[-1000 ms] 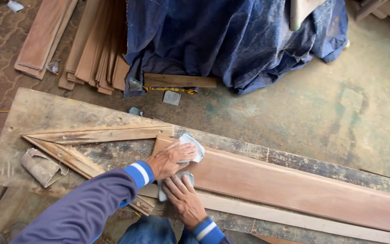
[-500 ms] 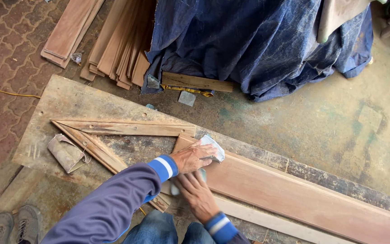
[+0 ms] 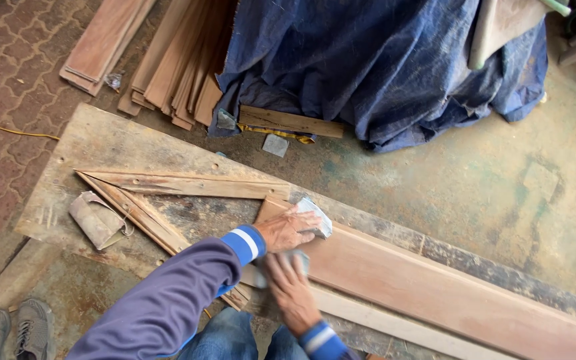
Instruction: The person is sanding and wiping down wood planks in a workshop setting.
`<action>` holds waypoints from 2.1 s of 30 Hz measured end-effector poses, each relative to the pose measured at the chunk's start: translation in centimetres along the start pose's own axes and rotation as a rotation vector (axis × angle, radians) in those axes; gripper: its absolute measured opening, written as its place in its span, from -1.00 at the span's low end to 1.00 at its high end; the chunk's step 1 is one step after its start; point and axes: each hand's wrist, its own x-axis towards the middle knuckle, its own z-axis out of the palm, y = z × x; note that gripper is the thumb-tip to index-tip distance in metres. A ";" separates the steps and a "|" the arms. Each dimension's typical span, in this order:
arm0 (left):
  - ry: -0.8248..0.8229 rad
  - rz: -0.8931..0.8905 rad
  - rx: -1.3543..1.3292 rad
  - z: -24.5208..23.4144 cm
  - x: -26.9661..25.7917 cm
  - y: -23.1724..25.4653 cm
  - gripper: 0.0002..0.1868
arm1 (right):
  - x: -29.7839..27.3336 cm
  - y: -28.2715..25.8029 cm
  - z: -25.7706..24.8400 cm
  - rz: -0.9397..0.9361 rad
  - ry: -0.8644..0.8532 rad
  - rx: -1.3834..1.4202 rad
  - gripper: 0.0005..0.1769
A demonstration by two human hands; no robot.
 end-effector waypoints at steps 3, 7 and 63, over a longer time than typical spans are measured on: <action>0.018 0.024 0.036 0.4 0.0 0.0 -0.40 | 1.9 -1.5 0.7 0.004 -0.154 0.132 -0.28; 0.009 0.008 0.037 0.1 -0.5 0.3 -0.44 | -3.8 1.8 -0.7 0.078 0.070 0.230 -0.20; 0.861 -0.428 0.388 14.7 -0.6 9.8 -0.13 | -23.7 22.0 -2.6 -0.146 0.031 0.196 -0.32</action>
